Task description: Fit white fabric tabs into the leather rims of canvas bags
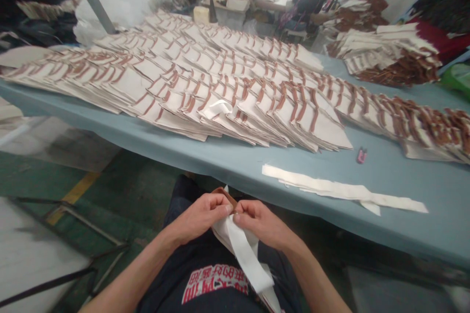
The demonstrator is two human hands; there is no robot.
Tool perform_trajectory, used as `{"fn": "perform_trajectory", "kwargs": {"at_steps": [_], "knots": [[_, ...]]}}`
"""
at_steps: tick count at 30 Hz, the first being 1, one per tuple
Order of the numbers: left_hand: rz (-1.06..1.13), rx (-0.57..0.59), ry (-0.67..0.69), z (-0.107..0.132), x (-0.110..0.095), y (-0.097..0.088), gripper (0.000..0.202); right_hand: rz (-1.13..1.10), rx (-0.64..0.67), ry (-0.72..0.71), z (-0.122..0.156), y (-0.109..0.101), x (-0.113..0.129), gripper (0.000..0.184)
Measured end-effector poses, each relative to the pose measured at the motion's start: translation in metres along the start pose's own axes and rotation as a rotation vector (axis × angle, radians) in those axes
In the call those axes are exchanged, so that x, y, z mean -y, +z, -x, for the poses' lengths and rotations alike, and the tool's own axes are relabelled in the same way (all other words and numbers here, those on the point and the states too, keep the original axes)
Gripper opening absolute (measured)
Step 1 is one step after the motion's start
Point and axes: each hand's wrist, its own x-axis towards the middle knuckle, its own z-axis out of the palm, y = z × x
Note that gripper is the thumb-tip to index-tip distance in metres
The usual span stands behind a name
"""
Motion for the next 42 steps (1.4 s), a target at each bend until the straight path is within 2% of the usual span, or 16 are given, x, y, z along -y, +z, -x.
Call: {"fn": "perform_trajectory", "kwargs": {"at_steps": [10,23,31,35,42], "knots": [[0.031,0.003,0.006,-0.001,0.007,-0.002,0.039,-0.021,0.017,-0.009,-0.004,0.0,-0.005,0.042],[0.016,0.016,0.011,-0.003,0.003,0.001,0.038,-0.047,0.019,-0.009,-0.002,-0.002,-0.009,0.044],[0.004,0.029,0.037,0.001,0.0,0.002,0.05,-0.036,0.016,-0.057,0.003,-0.001,-0.003,0.043],[0.004,0.063,0.081,0.01,-0.015,0.002,0.057,-0.007,0.022,-0.128,0.015,0.002,0.014,0.035],[-0.19,0.047,0.264,0.031,-0.068,-0.008,0.048,0.016,0.003,-0.243,0.033,0.005,0.064,0.035]]}}
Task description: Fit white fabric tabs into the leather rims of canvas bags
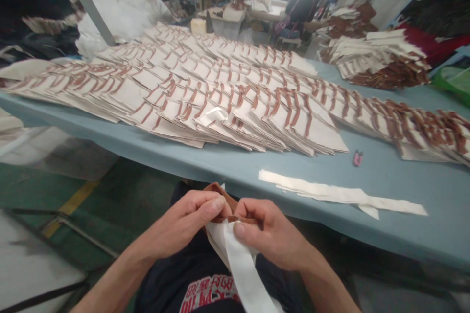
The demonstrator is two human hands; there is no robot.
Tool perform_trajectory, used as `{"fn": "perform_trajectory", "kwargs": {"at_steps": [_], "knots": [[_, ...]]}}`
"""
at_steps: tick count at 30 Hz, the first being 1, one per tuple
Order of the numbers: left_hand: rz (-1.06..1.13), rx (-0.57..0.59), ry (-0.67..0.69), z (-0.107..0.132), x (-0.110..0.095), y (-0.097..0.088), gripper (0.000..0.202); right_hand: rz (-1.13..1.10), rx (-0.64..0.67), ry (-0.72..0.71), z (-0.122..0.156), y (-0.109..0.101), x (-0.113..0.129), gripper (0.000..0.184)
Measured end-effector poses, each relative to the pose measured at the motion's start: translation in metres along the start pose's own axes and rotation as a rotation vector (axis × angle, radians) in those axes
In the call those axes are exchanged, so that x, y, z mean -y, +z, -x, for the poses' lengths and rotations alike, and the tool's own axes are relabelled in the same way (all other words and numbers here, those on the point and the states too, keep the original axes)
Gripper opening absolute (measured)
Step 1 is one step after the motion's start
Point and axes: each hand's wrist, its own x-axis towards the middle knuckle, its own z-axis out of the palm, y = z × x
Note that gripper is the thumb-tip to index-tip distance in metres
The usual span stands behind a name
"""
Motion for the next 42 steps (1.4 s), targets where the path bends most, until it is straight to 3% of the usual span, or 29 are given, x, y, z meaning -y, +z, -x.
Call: {"fn": "perform_trajectory", "kwargs": {"at_steps": [5,12,18,25,35,42], "knots": [[-0.137,-0.051,0.02,0.004,-0.024,-0.009,0.053,-0.008,-0.034,-0.079,-0.003,0.002,0.023,0.037],[-0.136,-0.103,0.032,0.012,-0.037,-0.008,0.058,-0.026,-0.015,-0.055,-0.005,0.006,0.028,0.043],[-0.079,-0.068,0.043,0.011,-0.037,-0.009,0.052,0.065,-0.039,-0.092,-0.006,0.007,0.031,0.033],[-0.175,-0.082,-0.021,0.01,-0.038,-0.007,0.017,0.183,-0.059,-0.108,-0.005,0.003,0.025,0.024],[-0.321,-0.079,0.034,0.007,-0.035,-0.003,0.01,0.402,-0.079,-0.126,-0.005,0.002,0.029,0.019],[-0.384,-0.08,0.175,0.008,-0.028,0.001,0.014,0.285,-0.026,-0.046,0.0,0.002,0.027,0.019]]}}
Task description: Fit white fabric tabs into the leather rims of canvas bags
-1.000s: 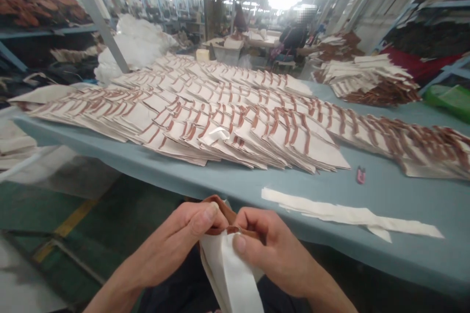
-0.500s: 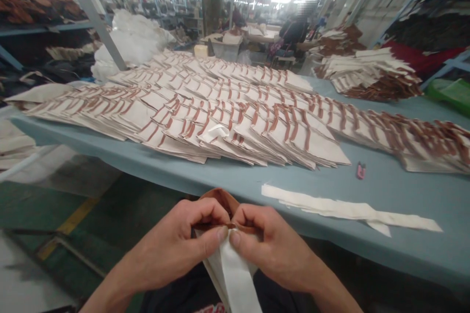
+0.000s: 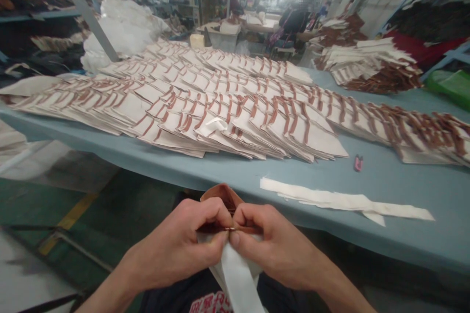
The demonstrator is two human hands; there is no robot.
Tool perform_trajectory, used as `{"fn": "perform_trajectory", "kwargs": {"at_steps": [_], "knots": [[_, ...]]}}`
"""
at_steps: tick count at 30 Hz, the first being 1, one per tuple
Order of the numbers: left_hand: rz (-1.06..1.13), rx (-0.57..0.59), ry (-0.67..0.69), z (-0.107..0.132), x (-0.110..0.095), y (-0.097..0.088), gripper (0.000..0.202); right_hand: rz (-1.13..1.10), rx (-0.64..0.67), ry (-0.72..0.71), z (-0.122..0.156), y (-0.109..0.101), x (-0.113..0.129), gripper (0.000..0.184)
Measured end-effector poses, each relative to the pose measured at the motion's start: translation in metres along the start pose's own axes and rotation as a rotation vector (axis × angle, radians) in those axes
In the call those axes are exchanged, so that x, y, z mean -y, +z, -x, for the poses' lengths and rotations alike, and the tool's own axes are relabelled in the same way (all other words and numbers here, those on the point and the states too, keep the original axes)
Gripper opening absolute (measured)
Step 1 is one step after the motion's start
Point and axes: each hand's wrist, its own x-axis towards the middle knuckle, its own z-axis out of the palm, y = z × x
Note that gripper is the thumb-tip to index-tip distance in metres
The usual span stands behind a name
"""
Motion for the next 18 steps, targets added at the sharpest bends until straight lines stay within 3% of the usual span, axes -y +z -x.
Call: {"fn": "perform_trajectory", "kwargs": {"at_steps": [11,18], "knots": [[-0.258,-0.074,0.203,0.014,0.003,0.005,0.02,-0.351,0.02,0.082,0.001,0.006,-0.006,0.016],[-0.539,0.033,0.434,0.021,0.01,0.003,0.028,-0.55,0.071,0.141,0.001,0.009,-0.013,0.022]]}}
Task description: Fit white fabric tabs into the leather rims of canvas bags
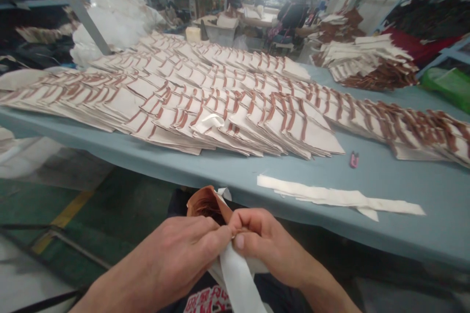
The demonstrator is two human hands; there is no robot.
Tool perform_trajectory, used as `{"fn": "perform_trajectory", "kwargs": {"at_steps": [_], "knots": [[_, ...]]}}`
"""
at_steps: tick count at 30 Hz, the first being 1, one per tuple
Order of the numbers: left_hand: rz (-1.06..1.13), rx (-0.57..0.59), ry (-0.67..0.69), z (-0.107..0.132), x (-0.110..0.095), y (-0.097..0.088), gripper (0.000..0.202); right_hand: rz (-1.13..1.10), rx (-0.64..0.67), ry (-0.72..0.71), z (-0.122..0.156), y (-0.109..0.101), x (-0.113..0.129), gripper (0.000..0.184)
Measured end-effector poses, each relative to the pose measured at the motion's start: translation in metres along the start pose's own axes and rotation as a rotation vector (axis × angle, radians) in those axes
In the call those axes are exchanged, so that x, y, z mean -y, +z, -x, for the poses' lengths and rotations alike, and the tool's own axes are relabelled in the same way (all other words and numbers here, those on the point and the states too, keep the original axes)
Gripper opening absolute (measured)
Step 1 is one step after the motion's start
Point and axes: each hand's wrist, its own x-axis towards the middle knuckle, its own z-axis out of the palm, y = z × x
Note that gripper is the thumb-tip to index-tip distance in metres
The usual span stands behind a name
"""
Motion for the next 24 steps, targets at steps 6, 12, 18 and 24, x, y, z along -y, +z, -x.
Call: {"fn": "perform_trajectory", "kwargs": {"at_steps": [6,12,18,24], "knots": [[-0.163,0.101,0.016,0.002,0.001,0.005,0.032,-0.134,0.026,0.05,-0.006,-0.005,-0.012,0.027],[-0.061,0.01,0.004,0.002,0.002,0.011,0.039,-0.049,-0.017,0.057,-0.009,-0.005,-0.013,0.019],[0.251,0.022,-0.311,-0.005,-0.003,-0.011,0.018,0.196,-0.019,-0.123,0.002,-0.003,0.007,0.021],[0.422,0.16,-0.428,-0.015,0.001,-0.019,0.032,0.638,-0.137,-0.319,0.011,0.001,0.019,0.011]]}}
